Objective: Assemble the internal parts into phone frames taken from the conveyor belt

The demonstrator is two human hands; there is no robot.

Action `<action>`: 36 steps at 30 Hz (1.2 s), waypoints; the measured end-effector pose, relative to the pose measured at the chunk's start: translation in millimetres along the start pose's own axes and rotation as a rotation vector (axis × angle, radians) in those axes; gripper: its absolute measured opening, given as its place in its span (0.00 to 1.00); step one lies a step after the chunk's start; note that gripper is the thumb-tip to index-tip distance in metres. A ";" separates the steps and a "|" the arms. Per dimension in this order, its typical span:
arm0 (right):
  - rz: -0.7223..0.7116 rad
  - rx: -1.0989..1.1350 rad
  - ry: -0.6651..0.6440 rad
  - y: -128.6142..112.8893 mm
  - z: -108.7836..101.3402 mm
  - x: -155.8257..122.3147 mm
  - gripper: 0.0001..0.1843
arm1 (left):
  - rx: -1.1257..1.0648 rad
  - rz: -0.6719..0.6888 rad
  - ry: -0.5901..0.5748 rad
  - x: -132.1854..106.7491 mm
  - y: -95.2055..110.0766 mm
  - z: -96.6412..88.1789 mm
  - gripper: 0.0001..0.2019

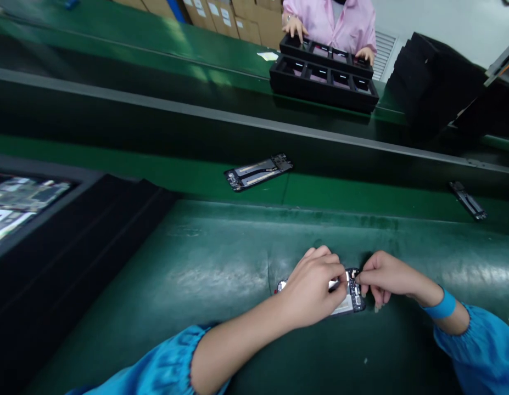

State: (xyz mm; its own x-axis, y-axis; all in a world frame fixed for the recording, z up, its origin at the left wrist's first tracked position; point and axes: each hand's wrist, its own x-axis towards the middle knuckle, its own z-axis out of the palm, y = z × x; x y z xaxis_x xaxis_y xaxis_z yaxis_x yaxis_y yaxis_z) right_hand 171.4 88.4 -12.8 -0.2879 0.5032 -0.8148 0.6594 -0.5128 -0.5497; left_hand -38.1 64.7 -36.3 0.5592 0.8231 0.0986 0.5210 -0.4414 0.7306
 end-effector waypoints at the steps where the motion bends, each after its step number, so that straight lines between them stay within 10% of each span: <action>1: -0.010 0.002 -0.005 1.1 -1.3 -0.3 0.14 | 0.000 -0.004 -0.006 0.5 0.1 -0.2 0.07; 36: 0.039 -0.021 0.004 -6.1 0.6 -3.0 0.17 | 0.130 0.035 -0.005 6.1 3.9 3.5 0.09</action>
State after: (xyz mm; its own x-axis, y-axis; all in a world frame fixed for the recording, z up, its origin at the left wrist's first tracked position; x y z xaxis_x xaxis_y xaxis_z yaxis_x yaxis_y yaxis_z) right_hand 167.8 89.6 -7.2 -0.2592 0.4862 -0.8345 0.6847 -0.5169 -0.5138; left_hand -30.4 66.8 -35.2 0.5816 0.8048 0.1182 0.5804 -0.5124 0.6329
